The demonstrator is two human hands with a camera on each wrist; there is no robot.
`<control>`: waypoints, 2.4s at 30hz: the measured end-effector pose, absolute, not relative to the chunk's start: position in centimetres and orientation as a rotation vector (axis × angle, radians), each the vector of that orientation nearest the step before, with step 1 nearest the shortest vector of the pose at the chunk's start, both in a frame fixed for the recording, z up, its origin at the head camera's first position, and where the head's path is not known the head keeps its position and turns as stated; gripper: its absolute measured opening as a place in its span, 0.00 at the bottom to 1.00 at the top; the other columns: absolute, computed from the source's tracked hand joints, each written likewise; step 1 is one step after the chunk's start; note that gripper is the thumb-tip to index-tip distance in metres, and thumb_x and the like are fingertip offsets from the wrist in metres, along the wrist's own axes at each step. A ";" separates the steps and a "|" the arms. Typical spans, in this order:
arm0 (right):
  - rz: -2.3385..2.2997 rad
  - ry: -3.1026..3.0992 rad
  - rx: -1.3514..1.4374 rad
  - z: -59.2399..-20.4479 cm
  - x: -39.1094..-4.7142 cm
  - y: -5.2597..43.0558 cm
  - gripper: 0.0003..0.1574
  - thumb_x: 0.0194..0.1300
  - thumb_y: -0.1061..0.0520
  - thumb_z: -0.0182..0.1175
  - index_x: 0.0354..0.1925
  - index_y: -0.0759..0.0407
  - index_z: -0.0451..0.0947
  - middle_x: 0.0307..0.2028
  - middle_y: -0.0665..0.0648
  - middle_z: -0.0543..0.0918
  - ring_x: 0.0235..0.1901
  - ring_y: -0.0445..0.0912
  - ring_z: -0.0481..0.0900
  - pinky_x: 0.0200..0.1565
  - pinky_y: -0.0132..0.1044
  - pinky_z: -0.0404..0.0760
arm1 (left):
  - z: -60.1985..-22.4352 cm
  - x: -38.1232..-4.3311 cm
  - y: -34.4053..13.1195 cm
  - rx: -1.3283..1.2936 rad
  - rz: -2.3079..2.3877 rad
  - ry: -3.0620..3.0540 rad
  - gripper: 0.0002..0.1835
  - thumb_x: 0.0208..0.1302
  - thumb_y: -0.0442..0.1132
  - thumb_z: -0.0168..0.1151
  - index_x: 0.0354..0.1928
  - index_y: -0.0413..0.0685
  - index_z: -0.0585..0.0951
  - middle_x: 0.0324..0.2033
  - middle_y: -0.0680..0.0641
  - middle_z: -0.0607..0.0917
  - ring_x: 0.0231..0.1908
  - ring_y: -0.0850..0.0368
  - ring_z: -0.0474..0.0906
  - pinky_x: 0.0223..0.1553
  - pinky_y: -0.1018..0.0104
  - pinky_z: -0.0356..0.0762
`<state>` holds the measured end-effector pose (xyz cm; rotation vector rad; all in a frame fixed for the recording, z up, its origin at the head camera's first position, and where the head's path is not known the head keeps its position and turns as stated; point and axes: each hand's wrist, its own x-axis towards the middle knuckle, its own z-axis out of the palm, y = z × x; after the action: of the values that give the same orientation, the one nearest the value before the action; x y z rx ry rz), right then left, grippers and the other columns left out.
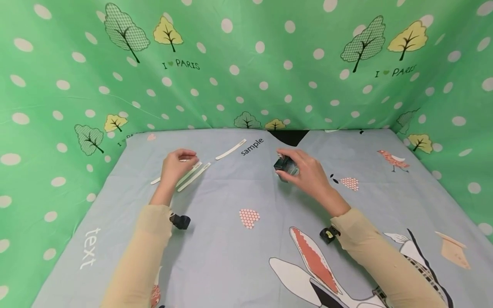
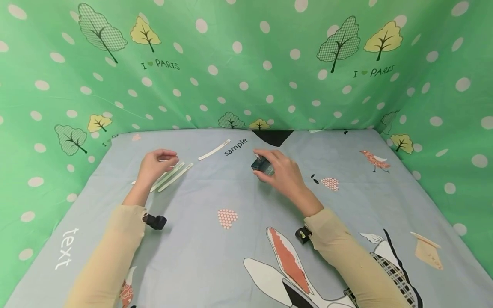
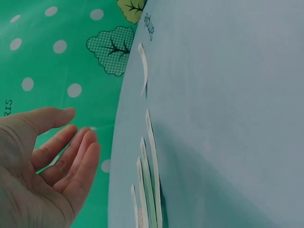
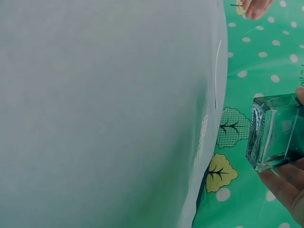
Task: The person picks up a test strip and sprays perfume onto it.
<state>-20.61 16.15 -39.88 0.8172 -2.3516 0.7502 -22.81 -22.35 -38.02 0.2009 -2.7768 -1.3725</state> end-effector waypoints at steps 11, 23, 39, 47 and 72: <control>0.752 -2.359 0.811 -40.1 -20.6 16.2 0.38 0.55 0.51 0.75 0.63 0.51 0.75 0.54 0.59 0.84 0.54 0.54 0.83 0.48 0.52 0.86 | -38.4 -21.6 -23.8 0.223 -1.301 -2.813 0.18 0.68 0.41 0.62 0.56 0.40 0.80 0.51 0.36 0.85 0.48 0.47 0.84 0.38 0.79 0.82; 0.756 -2.355 0.815 -40.3 -20.7 16.3 0.37 0.56 0.52 0.75 0.63 0.50 0.74 0.52 0.59 0.84 0.52 0.54 0.83 0.48 0.52 0.86 | -39.5 -20.5 -25.1 0.218 -1.296 -2.816 0.19 0.68 0.41 0.63 0.56 0.37 0.80 0.50 0.34 0.85 0.35 0.70 0.78 0.34 0.83 0.80; 0.770 -2.368 0.811 -40.4 -20.6 16.2 0.37 0.56 0.52 0.75 0.63 0.51 0.75 0.52 0.59 0.84 0.52 0.54 0.83 0.49 0.52 0.86 | -41.3 -19.1 -26.5 0.272 -1.310 -2.817 0.19 0.66 0.40 0.64 0.55 0.35 0.80 0.50 0.33 0.85 0.27 0.77 0.77 0.30 0.82 0.80; 0.772 -2.371 0.813 -40.4 -20.6 16.1 0.37 0.56 0.52 0.75 0.63 0.51 0.75 0.53 0.59 0.84 0.53 0.54 0.83 0.50 0.52 0.86 | -41.7 -18.5 -26.7 0.324 -1.303 -2.813 0.20 0.66 0.40 0.65 0.55 0.36 0.80 0.49 0.33 0.86 0.28 0.78 0.75 0.31 0.84 0.79; 0.780 -2.363 0.807 -40.4 -20.5 16.1 0.37 0.55 0.52 0.75 0.63 0.50 0.75 0.52 0.59 0.85 0.51 0.54 0.84 0.47 0.52 0.86 | -42.2 -17.5 -26.9 0.424 -1.254 -2.839 0.19 0.66 0.41 0.65 0.55 0.38 0.80 0.49 0.35 0.86 0.30 0.71 0.79 0.32 0.83 0.80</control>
<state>-20.48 16.06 -40.43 0.8069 -2.3627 0.7804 -17.54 -26.93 -42.18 0.4238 -2.8391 -1.2544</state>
